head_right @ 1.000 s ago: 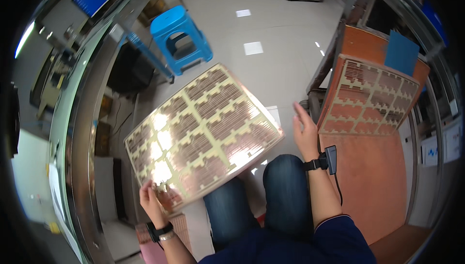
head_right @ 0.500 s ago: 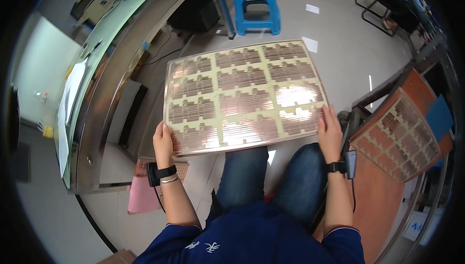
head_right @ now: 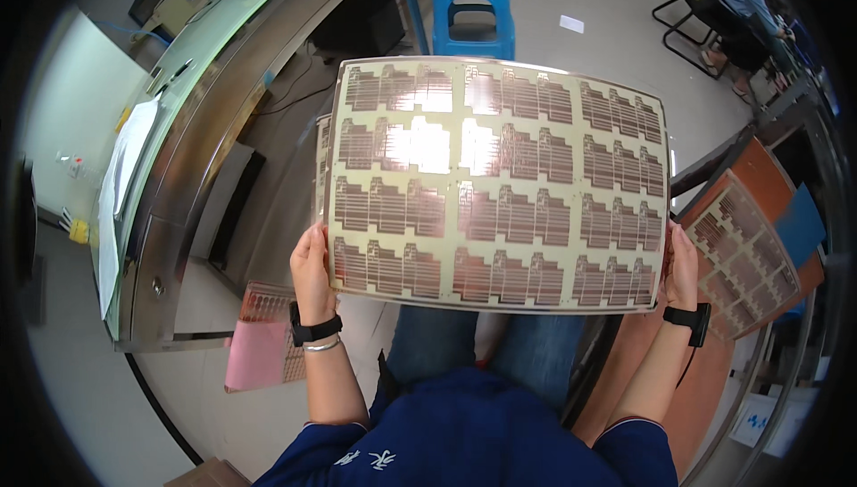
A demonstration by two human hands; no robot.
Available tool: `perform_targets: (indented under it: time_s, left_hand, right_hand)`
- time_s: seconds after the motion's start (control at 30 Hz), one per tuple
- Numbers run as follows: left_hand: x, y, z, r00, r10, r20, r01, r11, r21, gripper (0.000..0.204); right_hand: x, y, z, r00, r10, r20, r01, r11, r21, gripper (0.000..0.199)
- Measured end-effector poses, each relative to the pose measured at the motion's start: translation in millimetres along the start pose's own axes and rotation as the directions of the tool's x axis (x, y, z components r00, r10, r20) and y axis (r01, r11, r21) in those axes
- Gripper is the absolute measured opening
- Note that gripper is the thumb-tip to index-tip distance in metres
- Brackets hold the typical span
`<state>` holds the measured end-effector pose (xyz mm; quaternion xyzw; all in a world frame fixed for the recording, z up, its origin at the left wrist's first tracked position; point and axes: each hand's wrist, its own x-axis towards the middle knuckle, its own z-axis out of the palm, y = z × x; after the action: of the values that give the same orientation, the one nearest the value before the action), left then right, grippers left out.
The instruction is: Manually inspecting large circuit board panels and placing them into a storage rack.
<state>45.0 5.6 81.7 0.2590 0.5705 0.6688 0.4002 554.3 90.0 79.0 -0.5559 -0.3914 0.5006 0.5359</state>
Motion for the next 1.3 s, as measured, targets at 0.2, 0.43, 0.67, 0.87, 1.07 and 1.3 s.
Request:
perform_targets:
  time_s: [0.2, 0.43, 0.67, 0.87, 1.07, 1.3]
  left_hand:
    - [-2, -9, 0, 0.998, 0.006, 0.057, -0.003, 0.998, -0.063, 0.029]
    - [6, 12, -23, 0.935, -0.09, 0.343, 0.13, 0.987, -0.096, 0.026]
    - [4, 53, -4, 0.959, 0.169, 0.227, -0.126, 0.973, -0.194, 0.016]
    - [-1, 49, 14, 0.908, 0.367, 0.202, -0.29, 0.899, -0.328, 0.01]
    - [0, 46, 45, 0.951, 0.13, 0.281, 0.019, 0.882, -0.47, 0.03]
    - [1, 43, 51, 0.958, 0.077, 0.276, 0.105, 0.803, -0.587, 0.04]
  right_hand:
    - [-23, -11, -14, 0.994, -0.105, 0.026, 0.099, 0.978, 0.182, 0.026]
    - [-49, -28, -13, 0.964, -0.259, -0.05, 0.264, 0.951, 0.161, 0.028]
    - [-64, -60, -17, 0.923, -0.376, -0.079, 0.382, 0.92, 0.087, 0.026]
    - [-40, -70, -34, 0.833, -0.522, -0.184, 0.547, 0.825, 0.139, 0.026]
    - [-49, -76, -6, 0.851, -0.243, 0.465, -0.123, 0.77, 0.626, 0.031]
    - [-69, -70, 41, 0.999, -0.043, 0.022, 0.02, 0.791, 0.612, 0.038]
